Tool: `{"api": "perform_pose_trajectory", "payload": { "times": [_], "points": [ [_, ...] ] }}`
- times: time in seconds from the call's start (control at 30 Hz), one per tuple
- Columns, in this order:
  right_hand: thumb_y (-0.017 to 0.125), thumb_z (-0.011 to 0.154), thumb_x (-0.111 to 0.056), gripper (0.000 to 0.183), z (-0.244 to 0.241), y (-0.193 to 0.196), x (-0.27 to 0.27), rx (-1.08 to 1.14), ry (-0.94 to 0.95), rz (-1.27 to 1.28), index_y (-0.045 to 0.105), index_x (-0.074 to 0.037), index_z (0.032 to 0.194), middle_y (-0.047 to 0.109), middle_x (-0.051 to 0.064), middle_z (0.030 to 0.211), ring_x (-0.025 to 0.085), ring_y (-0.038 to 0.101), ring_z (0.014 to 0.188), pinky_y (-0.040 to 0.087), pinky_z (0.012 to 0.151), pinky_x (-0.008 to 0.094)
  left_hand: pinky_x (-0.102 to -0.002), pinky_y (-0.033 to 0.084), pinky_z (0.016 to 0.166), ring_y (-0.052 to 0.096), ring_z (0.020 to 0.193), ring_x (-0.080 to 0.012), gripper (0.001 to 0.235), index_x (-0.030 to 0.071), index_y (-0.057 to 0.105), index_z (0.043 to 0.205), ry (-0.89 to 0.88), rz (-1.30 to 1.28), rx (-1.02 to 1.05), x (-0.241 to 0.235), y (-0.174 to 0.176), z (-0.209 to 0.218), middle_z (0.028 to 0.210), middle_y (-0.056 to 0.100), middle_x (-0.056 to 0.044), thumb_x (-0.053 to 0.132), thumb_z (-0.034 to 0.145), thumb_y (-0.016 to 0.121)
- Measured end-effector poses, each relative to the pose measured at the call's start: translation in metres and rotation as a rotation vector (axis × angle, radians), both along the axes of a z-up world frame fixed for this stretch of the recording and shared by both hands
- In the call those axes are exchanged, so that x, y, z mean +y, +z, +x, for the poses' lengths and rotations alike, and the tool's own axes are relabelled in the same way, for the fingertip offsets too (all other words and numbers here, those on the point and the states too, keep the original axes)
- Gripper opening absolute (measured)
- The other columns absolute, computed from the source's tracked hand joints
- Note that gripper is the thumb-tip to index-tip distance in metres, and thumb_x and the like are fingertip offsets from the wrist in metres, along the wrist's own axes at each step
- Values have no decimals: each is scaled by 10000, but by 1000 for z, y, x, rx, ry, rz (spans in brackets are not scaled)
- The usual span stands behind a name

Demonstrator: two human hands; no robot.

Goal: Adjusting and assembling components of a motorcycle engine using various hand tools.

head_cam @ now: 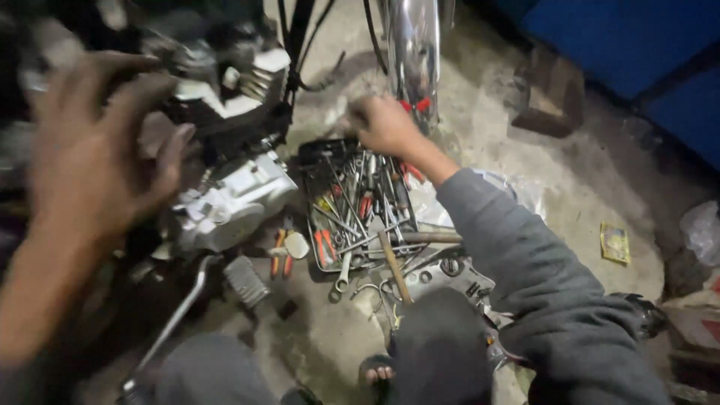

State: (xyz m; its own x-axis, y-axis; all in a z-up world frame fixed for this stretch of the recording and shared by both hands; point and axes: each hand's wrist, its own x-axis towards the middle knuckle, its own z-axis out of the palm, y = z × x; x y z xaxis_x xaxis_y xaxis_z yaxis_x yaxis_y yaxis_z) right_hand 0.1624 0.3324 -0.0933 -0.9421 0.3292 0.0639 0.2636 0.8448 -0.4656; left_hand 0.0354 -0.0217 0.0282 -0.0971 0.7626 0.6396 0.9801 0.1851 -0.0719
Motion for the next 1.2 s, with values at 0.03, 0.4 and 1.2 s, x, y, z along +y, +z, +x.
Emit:
{"api": "perform_pose_trajectory", "payload": {
  "times": [0.03,0.4,1.2],
  "points": [
    [563,906,-31,243,2,-37,26,-21,0,-18,492,-149,706,556,2,667,190,541,655,472,626,353,-589,447,1120,579,1273,-482,412,-35,699,1399,0,-18,-21,-2,-3,25,1415,620,-281,142,1035,778],
    [559,945,-73,370,95,-247,-41,-660,28,125,595,-112,1311,659,37,807,182,663,686,550,494,292,-605,454,1006,590,1190,-399,734,174,476,1517,10,-992,-722,65,-203,207,1272,637,-166,86,805,636],
    [654,936,-157,245,163,-274,-15,-132,-337,-88,746,-12,1111,701,226,903,469,731,869,595,707,562,-606,554,981,677,1178,-431,553,180,577,1408,91,-1307,-914,100,-285,163,1293,685,-155,372,900,684]
  ]
}}
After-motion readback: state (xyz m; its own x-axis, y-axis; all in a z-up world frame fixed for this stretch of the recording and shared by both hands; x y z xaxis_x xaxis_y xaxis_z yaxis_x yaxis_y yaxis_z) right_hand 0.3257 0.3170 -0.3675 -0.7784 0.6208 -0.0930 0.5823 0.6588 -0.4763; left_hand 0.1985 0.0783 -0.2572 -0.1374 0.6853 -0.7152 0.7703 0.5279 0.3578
